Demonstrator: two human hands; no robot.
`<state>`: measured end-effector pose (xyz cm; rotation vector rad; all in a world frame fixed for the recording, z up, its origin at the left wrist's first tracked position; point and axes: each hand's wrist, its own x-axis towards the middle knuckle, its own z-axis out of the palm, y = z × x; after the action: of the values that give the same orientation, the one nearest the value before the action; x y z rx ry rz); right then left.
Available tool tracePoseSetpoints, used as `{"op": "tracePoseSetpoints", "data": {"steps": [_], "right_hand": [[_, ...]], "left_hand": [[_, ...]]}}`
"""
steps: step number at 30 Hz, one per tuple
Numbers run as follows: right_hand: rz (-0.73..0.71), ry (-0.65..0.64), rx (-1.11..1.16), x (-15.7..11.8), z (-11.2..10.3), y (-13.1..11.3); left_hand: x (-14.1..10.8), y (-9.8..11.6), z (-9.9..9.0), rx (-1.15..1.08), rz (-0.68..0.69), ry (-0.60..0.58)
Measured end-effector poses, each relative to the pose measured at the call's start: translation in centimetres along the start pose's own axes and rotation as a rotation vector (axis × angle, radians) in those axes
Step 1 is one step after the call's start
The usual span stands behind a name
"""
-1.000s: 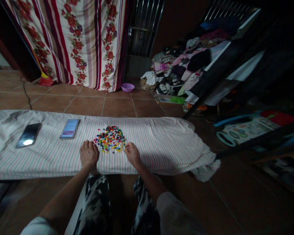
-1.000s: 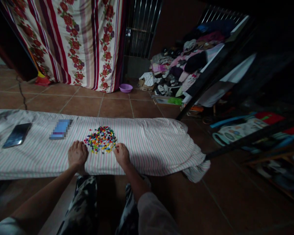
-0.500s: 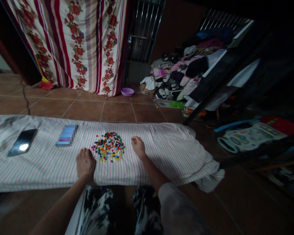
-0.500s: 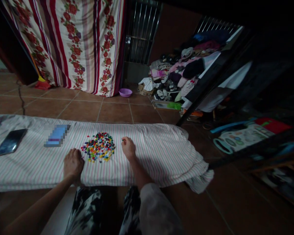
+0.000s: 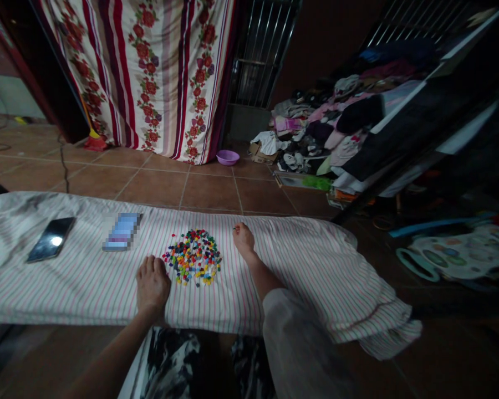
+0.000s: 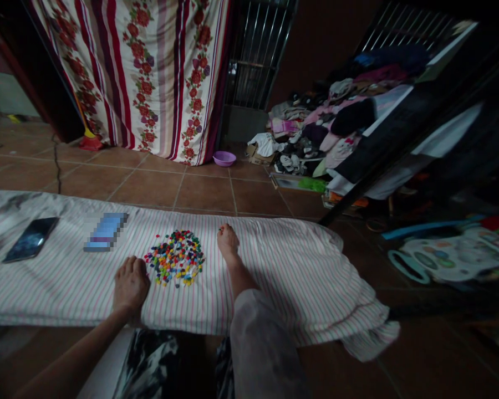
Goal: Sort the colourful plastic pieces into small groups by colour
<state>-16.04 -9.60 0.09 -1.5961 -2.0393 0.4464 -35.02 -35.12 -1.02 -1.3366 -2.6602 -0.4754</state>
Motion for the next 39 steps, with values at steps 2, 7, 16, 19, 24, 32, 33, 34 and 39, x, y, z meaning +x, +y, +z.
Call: {"op": "tracePoseSetpoints", "data": {"steps": [2,7,16,19,24,32,33,34,39], "right_hand": [[0.007,-0.014,-0.052,0.3,0.3,0.2],[-0.027,-0.094,-0.177,0.3,0.8,0.6],[-0.075,-0.058,-0.078,0.0,0.9,1.8],[-0.124,-0.050,-0.007,0.0,0.7,2.5],[-0.143,-0.005,0.026,-0.7,0.0,2.1],[-0.409,-0.230,0.060,-5.5,0.9,-3.0],[-0.438,-0.281,0.039,-5.9,0.9,-3.7],[-0.465,-0.327,0.011,-6.3,0.9,-4.3],[-0.494,-0.435,-0.212,-6.9,0.3,-6.7]], "left_hand": [[0.0,0.0,0.0,-0.005,-0.004,-0.005],[0.0,0.1,0.0,0.006,-0.006,-0.006],[-0.1,0.1,0.0,0.010,-0.005,0.014],[-0.1,0.1,0.0,0.010,-0.004,0.006],[0.0,0.2,-0.2,0.002,-0.011,0.001],[-0.1,0.2,-0.2,-0.003,-0.018,-0.002],[-0.1,0.2,-0.2,-0.005,-0.019,-0.003],[-0.1,0.2,-0.3,-0.008,-0.018,-0.002],[-0.1,0.3,-0.4,-0.022,-0.013,0.015]]}}
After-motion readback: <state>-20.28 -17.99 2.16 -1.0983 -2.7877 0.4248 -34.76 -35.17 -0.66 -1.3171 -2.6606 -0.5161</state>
